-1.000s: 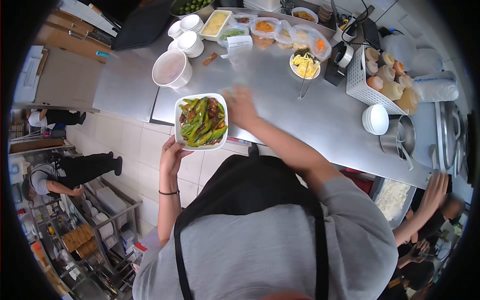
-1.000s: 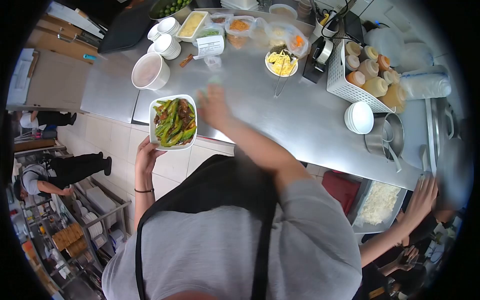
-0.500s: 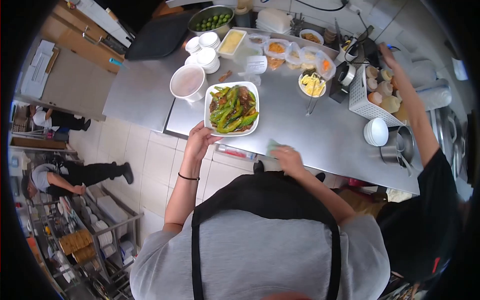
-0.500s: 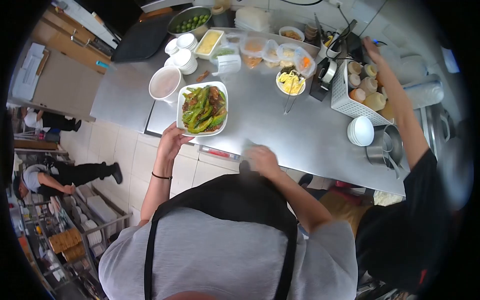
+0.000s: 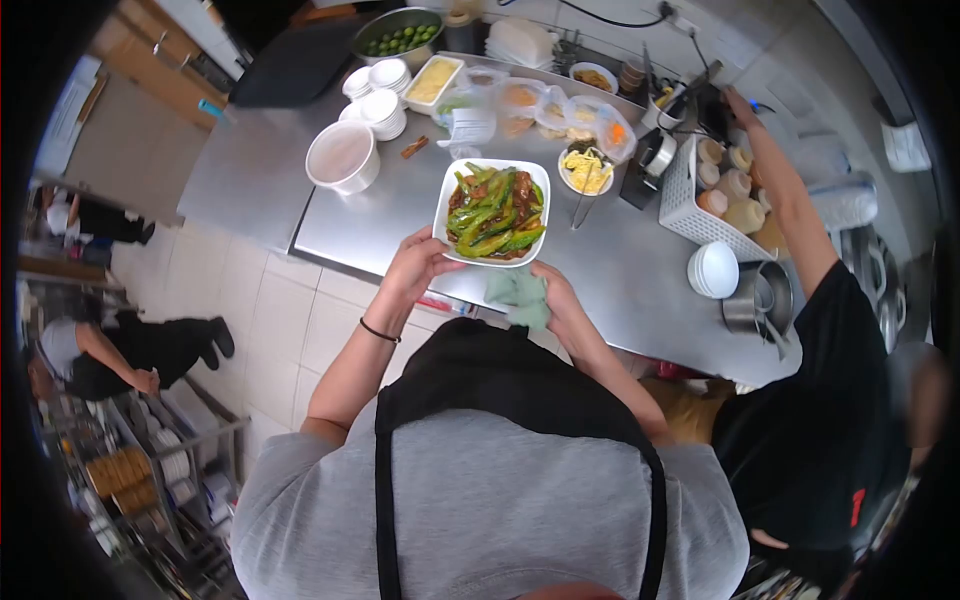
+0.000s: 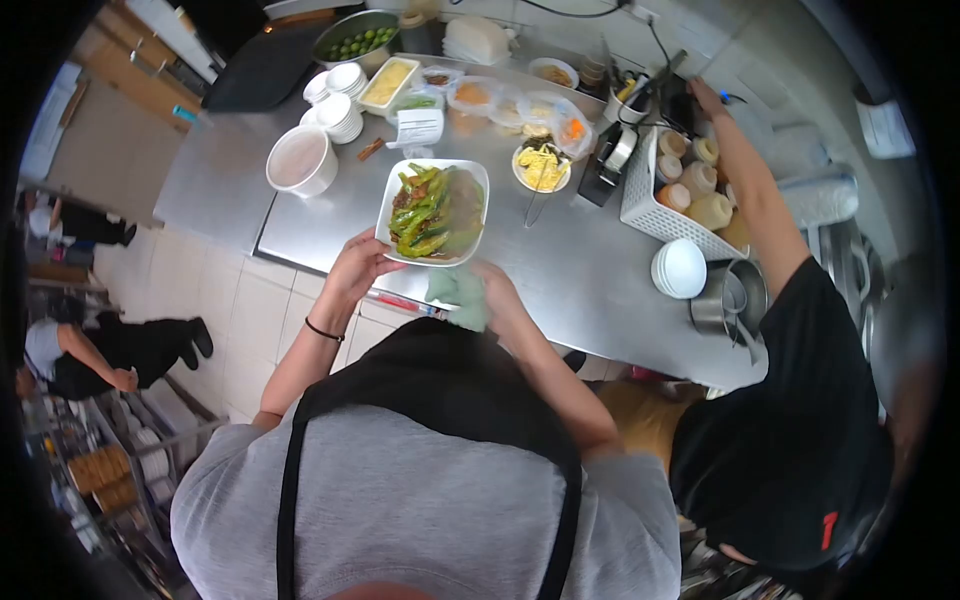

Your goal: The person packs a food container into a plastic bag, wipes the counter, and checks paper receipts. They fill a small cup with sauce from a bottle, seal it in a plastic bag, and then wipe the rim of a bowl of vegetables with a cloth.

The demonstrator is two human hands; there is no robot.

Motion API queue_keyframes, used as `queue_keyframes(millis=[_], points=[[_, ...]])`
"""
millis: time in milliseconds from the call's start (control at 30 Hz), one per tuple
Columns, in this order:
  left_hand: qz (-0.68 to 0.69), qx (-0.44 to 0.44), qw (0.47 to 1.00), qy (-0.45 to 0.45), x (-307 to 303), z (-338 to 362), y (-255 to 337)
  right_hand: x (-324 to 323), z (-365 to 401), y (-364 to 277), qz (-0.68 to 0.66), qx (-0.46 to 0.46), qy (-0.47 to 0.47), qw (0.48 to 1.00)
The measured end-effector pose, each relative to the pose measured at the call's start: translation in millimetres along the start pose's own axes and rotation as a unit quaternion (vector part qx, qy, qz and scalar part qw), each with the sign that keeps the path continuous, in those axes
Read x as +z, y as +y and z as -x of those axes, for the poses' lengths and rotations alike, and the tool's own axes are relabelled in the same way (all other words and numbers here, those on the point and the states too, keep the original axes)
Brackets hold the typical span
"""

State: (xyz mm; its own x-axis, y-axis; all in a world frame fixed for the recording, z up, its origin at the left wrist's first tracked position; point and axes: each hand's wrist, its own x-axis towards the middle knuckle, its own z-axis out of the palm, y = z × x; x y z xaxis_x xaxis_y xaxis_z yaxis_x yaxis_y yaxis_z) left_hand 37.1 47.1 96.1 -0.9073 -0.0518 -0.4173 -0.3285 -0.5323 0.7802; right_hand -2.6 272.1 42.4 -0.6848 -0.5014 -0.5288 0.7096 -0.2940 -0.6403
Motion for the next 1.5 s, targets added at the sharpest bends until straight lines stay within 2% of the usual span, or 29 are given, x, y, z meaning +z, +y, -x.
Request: queue_keyframes(millis=[33,67,133,167,200,233,300,367,433,500,567,600,667,700,767,800,867,900,967,1100,1200,1267,1300,1367,1400,1433,1500], points=[[-0.009,0.012,1.0,0.011,-6,1,-2,-16,3,2,0.075,-0.048,-0.013,0.996],[-0.018,0.017,0.999,0.035,-7,5,-1,-22,13,-10,0.085,-0.038,-0.023,0.995],[-0.02,0.022,0.998,0.062,-21,7,-5,-33,29,-37,0.26,-0.136,0.03,0.955],[-0.029,0.018,0.996,0.078,-29,7,-10,-48,24,-43,0.421,-0.252,0.025,0.871],[-0.023,0.015,0.996,0.089,-36,5,-14,-62,20,-45,0.559,-0.359,0.018,0.748],[-0.021,0.016,0.995,0.096,-42,4,-17,-61,24,-53,0.559,-0.357,0.011,0.749],[-0.032,0.014,0.993,0.109,-52,2,-24,-50,36,-71,0.415,-0.286,-0.016,0.864],[-0.029,0.009,0.993,0.111,-62,-3,-30,-44,23,-71,0.401,-0.292,-0.022,0.868],[0.002,0.003,0.994,0.111,-69,-7,-35,-40,-2,-61,0.408,-0.22,0.06,0.884],[0.0,-0.009,0.994,0.106,-78,-10,-39,-37,-45,-46,0.461,-0.297,0.114,0.828],[0.0,-0.024,0.996,0.082,-84,-10,-40,0,-61,-47,0.522,-0.379,0.144,0.75],[0.0,-0.025,0.997,0.079,-86,-9,-38,12,-71,-46,0.523,-0.379,0.147,0.749],[-0.009,-0.063,0.998,0.028,-86,-6,-31,28,-89,-44,0.576,-0.429,0.081,0.691],[-0.008,-0.064,0.998,0.025,-88,-7,-30,31,-97,-42,0.577,-0.428,0.084,0.69],[0.027,-0.096,0.995,0.004,-88,-11,-27,34,-107,-39,0.661,-0.538,-0.002,0.524],[0.028,-0.096,0.995,0.001,-88,-13,-29,32,-108,-38,0.662,-0.537,0.0,0.522],[0.064,-0.078,0.995,0.014,-89,-17,-36,36,-102,-40,0.726,-0.491,0.002,0.481],[0.064,-0.083,0.994,0.013,-91,-18,-41,37,-99,-39,0.727,-0.488,0.003,0.483],[0.092,-0.063,0.994,0.011,-92,-21,-43,36,-94,-39,0.749,-0.486,-0.023,0.449],[0.103,-0.061,0.993,0.023,-91,-20,-44,36,-83,-33,0.768,-0.457,-0.023,0.447],[0.081,-0.061,0.995,0.0,-94,-18,-45,35,-77,-30,0.778,-0.435,-0.047,0.451],[0.112,-0.038,0.993,-0.023,-95,-19,-47,31,-77,-37,0.766,-0.393,-0.09,0.5],[0.093,-0.038,0.994,-0.044,-94,-16,-43,27,-80,-38,0.749,-0.357,-0.059,0.555],[0.126,-0.067,0.988,-0.064,-89,-14,-39,25,-73,-46,0.618,-0.361,0.0,0.698],[0.118,-0.068,0.987,-0.084,-94,-15,-41,28,-61,-54,0.551,-0.319,0.046,0.77],[0.099,-0.078,0.99,-0.064,-94,-13,-39,19,-60,-59,0.499,-0.296,0.074,0.811],[0.066,-0.092,0.992,-0.062,-100,-19,-44,-7,-69,-59,0.405,-0.306,0.116,0.854]])
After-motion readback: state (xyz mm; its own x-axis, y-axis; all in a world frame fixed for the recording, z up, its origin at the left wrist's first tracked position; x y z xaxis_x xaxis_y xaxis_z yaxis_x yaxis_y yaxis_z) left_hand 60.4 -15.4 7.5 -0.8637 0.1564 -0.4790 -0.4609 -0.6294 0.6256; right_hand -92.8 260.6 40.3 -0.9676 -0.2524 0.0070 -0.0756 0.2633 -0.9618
